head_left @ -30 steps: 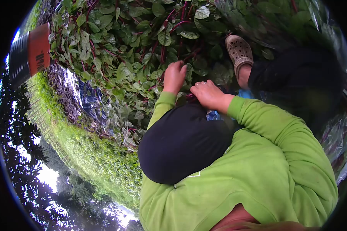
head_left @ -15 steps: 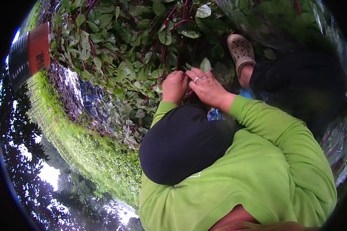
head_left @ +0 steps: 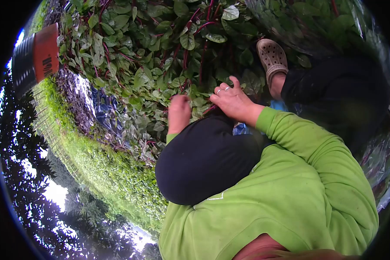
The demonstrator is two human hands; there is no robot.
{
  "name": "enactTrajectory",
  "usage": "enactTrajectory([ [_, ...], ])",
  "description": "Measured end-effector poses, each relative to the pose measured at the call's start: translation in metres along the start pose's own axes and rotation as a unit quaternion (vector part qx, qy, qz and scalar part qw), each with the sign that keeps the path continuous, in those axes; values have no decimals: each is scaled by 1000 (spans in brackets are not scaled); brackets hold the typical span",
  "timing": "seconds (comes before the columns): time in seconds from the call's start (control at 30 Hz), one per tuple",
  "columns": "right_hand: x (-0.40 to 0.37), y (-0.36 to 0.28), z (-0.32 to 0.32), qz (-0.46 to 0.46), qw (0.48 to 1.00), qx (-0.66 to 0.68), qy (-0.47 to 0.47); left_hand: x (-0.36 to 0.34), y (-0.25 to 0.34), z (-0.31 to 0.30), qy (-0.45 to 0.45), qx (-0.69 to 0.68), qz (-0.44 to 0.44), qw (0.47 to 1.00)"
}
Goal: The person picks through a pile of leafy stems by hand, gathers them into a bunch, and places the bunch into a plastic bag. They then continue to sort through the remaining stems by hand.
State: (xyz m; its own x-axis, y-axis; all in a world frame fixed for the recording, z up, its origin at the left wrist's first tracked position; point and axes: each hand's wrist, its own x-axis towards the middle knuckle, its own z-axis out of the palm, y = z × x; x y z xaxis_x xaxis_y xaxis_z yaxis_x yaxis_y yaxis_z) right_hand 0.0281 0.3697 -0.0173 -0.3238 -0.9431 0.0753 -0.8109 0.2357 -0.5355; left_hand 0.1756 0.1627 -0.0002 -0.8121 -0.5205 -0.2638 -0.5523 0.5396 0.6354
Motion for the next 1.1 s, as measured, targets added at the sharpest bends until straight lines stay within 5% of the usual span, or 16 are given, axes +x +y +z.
enactTrajectory([
  [0.1,1,1,-3,4,1000,4,-26,3,-26,-28,150,99,-47,983],
  [0.17,0,-1,-3,18,999,26,-40,11,19,-25,140,66,0,988],
  [0.23,1,1,-4,34,997,56,-43,22,26,-7,-109,-138,-109,978],
  [0.33,1,5,-4,58,996,46,-56,34,46,22,-218,-74,-139,963],
  [0.43,1,10,2,71,996,38,-32,34,44,40,-143,-136,-77,977],
  [0.57,3,5,5,61,994,62,-61,26,55,27,-146,-46,48,987],
  [0.7,5,-1,1,27,995,96,-30,34,60,2,-150,228,165,948],
  [0.77,7,6,-4,19,994,89,-57,65,3,-41,-34,298,86,950],
  [0.8,6,8,-4,18,993,88,-77,70,35,-49,35,390,163,906],
  [0.9,6,9,-9,21,992,117,-34,106,56,-5,-41,146,176,973],
  [0.97,4,12,-1,11,996,86,-33,128,63,44,-79,13,32,996],
  [1.1,2,20,-14,6,998,51,-39,137,59,87,-11,221,43,974],
])
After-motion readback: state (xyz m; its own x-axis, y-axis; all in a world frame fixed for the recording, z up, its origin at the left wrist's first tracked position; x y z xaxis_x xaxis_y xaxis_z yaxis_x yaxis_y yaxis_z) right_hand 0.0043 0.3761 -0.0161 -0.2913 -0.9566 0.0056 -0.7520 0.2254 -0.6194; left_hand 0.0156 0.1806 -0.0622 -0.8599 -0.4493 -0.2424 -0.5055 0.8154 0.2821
